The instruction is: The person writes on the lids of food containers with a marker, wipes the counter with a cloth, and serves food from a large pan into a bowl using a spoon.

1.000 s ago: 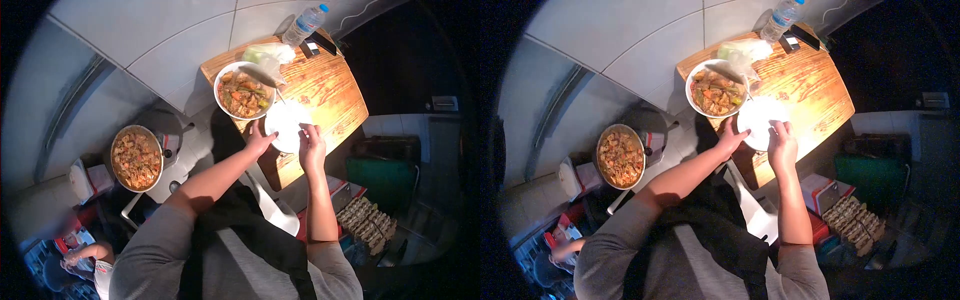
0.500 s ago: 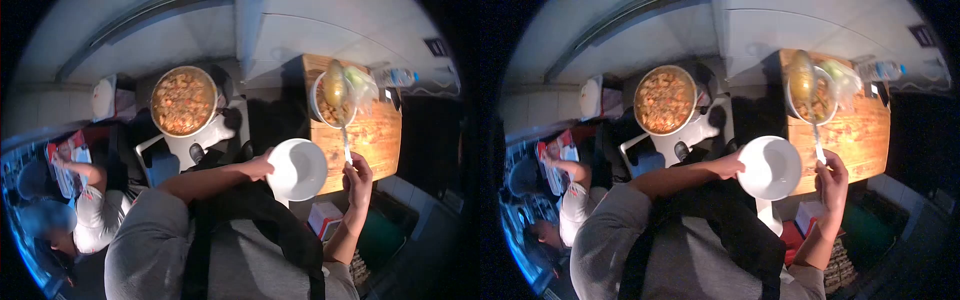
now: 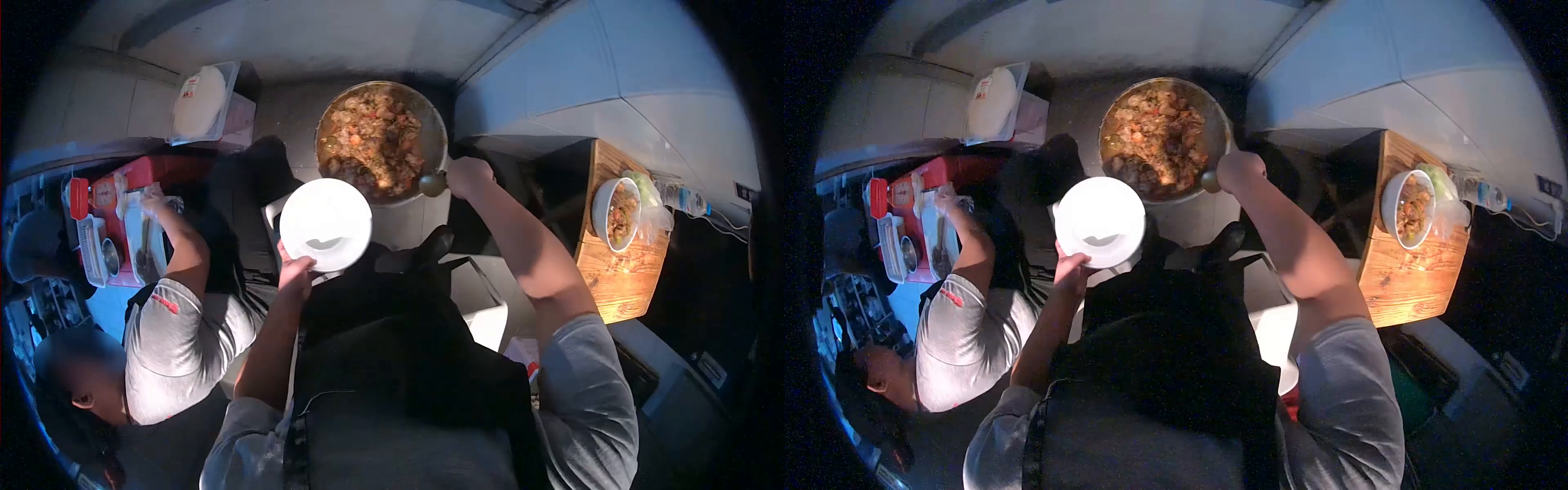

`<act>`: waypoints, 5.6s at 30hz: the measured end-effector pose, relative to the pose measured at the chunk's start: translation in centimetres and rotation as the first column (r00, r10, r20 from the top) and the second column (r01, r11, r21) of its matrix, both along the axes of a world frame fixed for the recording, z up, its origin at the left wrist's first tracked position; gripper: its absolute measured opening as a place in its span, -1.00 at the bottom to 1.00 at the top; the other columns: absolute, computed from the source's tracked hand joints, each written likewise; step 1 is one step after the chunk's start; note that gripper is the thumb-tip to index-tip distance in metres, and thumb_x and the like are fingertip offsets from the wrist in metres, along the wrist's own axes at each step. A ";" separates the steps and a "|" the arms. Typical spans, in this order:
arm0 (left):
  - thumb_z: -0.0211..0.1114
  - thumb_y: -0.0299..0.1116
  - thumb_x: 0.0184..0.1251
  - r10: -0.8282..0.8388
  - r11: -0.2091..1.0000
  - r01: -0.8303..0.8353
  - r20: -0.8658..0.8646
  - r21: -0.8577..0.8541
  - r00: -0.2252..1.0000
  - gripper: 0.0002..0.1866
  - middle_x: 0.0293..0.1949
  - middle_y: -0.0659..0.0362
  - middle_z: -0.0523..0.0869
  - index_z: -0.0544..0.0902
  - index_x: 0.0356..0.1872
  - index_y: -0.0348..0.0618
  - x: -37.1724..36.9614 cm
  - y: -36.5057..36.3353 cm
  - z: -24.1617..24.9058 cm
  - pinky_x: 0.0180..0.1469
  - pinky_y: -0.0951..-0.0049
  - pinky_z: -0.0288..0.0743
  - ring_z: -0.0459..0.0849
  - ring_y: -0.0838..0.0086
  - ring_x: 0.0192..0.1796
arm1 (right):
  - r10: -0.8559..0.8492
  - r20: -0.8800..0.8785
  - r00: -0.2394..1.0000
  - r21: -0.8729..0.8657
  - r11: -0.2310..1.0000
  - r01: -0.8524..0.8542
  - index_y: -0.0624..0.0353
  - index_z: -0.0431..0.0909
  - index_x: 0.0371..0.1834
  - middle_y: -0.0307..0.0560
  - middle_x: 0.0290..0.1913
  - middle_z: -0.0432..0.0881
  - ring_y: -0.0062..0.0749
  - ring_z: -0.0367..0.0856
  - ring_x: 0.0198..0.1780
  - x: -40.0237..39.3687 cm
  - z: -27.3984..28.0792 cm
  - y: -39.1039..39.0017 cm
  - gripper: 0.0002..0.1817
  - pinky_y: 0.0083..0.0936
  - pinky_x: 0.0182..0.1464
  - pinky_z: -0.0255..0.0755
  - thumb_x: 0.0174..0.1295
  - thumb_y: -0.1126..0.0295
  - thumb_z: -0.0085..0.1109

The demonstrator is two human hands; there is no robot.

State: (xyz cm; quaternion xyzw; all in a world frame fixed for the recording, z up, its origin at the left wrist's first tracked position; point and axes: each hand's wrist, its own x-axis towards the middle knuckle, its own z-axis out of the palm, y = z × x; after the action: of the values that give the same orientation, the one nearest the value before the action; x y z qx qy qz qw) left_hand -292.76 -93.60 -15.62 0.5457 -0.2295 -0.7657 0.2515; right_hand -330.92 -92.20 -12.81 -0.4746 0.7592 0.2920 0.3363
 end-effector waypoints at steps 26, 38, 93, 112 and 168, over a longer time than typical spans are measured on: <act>-0.01 -0.19 0.43 0.075 0.996 -0.078 -0.086 -0.031 0.993 -0.46 0.25 0.05 0.28 0.02 0.34 0.11 0.4 -6.5 -6.9 -0.07 0.13 0.62 0.49 0.22 0.17 | -0.697 0.385 0.605 -0.406 0.461 0.789 -0.06 0.66 -0.09 0.02 -0.27 0.70 -0.14 0.67 -0.17 9.4 -18.9 7.5 -0.66 -0.33 -0.10 0.50 0.06 0.14 0.27; 0.08 -0.04 0.41 0.131 0.986 -0.114 0.138 -0.125 0.982 -0.50 0.14 0.10 0.39 0.15 0.24 0.09 -4.9 -9.4 -8.7 -0.15 0.30 0.58 0.49 0.33 0.09 | -0.649 0.452 0.612 -0.436 0.438 0.786 -0.02 0.67 -0.09 -0.06 -0.38 0.69 -0.36 0.66 -0.35 8.4 -18.9 8.8 -0.66 -0.45 -0.23 0.49 0.04 0.20 0.33; -0.08 0.43 0.16 0.193 0.981 -0.188 -0.206 0.045 0.959 -0.10 0.32 0.15 0.37 0.19 0.38 -0.03 -5.3 -9.7 -9.4 0.33 0.11 0.23 0.34 0.24 0.33 | -0.366 0.128 0.922 -0.658 0.664 0.355 -0.16 0.62 -0.04 0.01 -0.17 0.67 -0.10 0.64 -0.12 -4.3 -0.7 5.2 -0.65 -0.29 -0.07 0.51 0.06 0.39 0.16; -0.30 0.23 0.41 0.294 0.935 -0.221 -0.255 0.279 0.921 -0.28 0.39 0.03 0.19 0.06 0.41 -0.04 2.1 1.0 -8.1 0.38 0.05 0.15 0.21 0.12 0.39 | 0.013 0.452 0.892 -0.275 0.953 0.125 0.06 0.60 -0.21 -0.08 -0.25 0.65 -0.20 0.64 -0.20 -2.7 -7.9 4.7 -0.75 -0.30 -0.14 0.50 0.00 0.30 0.22; -0.33 0.19 0.43 0.279 0.954 -0.253 -0.165 0.162 0.946 -0.29 0.37 0.00 0.21 0.06 0.40 -0.12 3.0 -2.0 -5.2 0.40 0.08 0.13 0.23 0.13 0.38 | -0.620 0.448 0.644 -0.276 0.589 0.759 -0.01 0.53 -0.03 0.06 -0.17 0.65 -0.03 0.61 -0.09 14.1 -17.3 7.9 -0.68 -0.20 -0.04 0.46 0.14 0.23 0.17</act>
State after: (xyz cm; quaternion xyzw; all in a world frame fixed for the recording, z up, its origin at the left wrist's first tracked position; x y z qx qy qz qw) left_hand -289.78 -95.62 -20.82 0.5140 -0.0753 -0.7862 0.3346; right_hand -316.78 -84.35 -30.08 -0.2396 0.8672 -0.1206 0.4196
